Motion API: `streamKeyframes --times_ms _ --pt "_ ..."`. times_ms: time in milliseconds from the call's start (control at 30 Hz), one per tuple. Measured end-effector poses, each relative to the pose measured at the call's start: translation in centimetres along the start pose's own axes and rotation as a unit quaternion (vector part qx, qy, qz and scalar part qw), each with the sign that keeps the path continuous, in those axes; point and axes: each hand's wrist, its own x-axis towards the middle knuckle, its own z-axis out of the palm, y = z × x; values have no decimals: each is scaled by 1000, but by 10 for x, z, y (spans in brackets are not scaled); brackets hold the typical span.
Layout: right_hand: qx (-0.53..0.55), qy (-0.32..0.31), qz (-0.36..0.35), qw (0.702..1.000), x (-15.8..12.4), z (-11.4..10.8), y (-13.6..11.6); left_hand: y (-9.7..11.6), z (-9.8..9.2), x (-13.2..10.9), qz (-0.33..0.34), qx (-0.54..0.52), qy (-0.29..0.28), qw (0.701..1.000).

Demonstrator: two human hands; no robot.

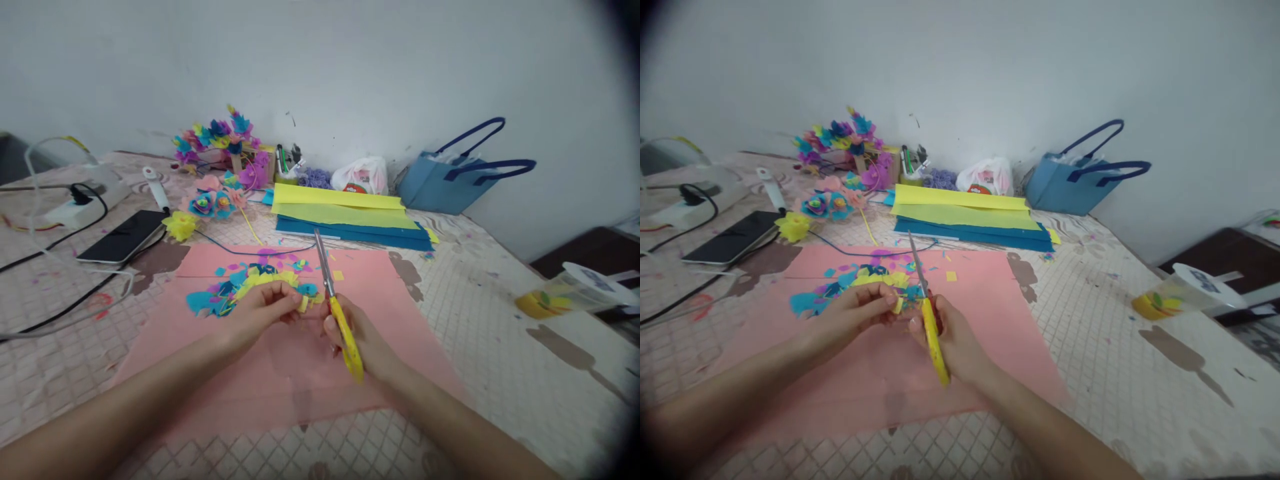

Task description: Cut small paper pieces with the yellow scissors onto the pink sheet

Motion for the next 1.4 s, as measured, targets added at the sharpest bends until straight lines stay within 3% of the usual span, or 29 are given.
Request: streamKeyframes --times_ms 200,333,500,667,1067,1233,1400 --pt "-159 15 -44 986 -2 -3 0 11 -5 2 41 -85 55 994" --pt "-182 19 -44 982 -1 -2 4 15 -9 2 74 -105 66 990" --pt "-86 -3 -13 996 -1 -1 6 11 -7 1 59 -52 68 995" --pt "12 15 -36 999 -2 0 1 -1 3 -3 16 51 -18 998" --pt "19 63 -9 998 3 1 3 -11 10 -6 19 95 -84 992" --pt "65 51 -12 997 4 -2 8 -6 7 -5 -5 65 -71 995" --pt "73 -2 -26 997 1 -3 9 -1 1 -1 6 -9 15 1000"
